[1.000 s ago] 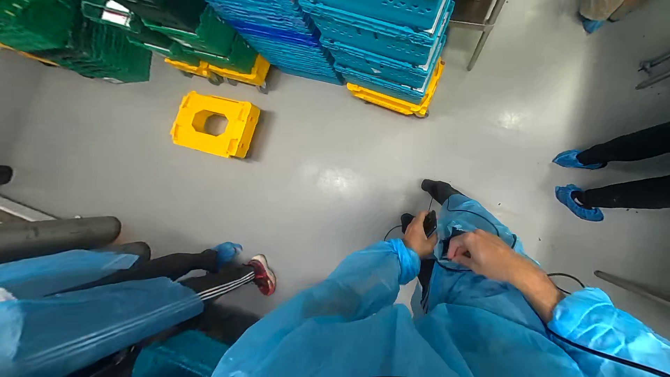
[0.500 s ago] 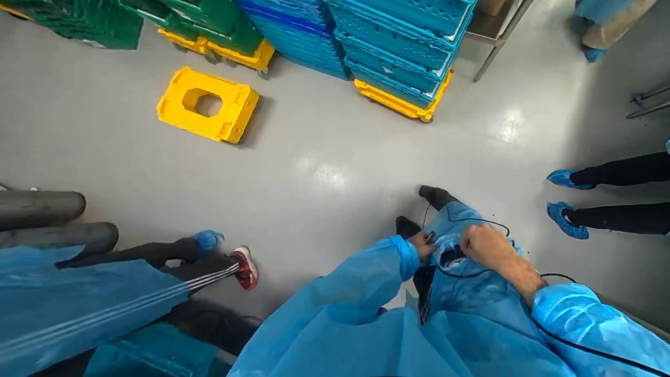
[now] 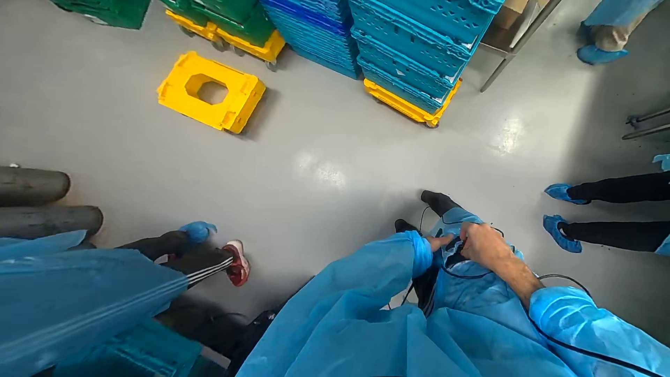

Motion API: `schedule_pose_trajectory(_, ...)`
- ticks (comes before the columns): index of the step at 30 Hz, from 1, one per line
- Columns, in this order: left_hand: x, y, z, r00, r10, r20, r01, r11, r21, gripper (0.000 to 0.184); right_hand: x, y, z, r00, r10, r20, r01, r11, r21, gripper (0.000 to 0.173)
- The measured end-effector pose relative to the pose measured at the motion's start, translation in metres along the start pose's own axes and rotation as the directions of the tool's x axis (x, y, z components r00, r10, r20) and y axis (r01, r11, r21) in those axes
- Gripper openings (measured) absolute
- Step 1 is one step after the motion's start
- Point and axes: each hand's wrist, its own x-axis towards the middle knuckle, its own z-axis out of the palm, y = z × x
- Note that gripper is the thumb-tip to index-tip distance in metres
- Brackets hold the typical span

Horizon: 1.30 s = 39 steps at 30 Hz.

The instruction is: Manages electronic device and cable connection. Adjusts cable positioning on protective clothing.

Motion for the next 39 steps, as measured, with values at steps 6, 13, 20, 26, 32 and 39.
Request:
schedule_pose_trajectory(6,-0.005,-0.008,-0.015,0.981,0.116,0.157,-0.152,0.957,0.247,0.056,-0.004,-0.004,0.002,0.998,0.042,-0.039,-0.042,0.999,0.014,0.035)
schedule_pose_trajectory(13,0.002,-0.014,-0.016,0.997,0.046,0.067,-0.054,0.991,0.125,0.057,0.001,-0.003,0.006,0.999,-0.012,-0.045,0.013,1.0,0.018,0.03)
schedule_pose_trajectory(20,-0.014,-0.001,-0.001,0.97,0.155,-0.188,-0.17,0.984,-0.062,0.061,0.004,0.008,0.004,1.0,0.031,0.0,-0.031,0.998,0.054,0.027)
schedule_pose_trajectory(26,-0.026,0.031,-0.001,0.984,0.174,-0.043,-0.13,0.859,0.495,0.072,0.002,0.023,-0.008,0.995,0.098,-0.003,-0.097,0.99,0.104,0.025)
schedule_pose_trajectory(32,-0.039,0.039,-0.02,0.975,0.21,-0.073,-0.149,0.862,0.485,0.066,0.007,0.033,-0.011,0.998,-0.032,-0.049,0.043,0.969,0.244,0.018)
schedule_pose_trajectory(39,0.007,0.026,-0.017,0.99,0.1,-0.101,-0.066,0.952,0.298,0.064,0.023,0.019,-0.003,0.994,-0.101,-0.039,0.105,0.986,0.133,0.015)
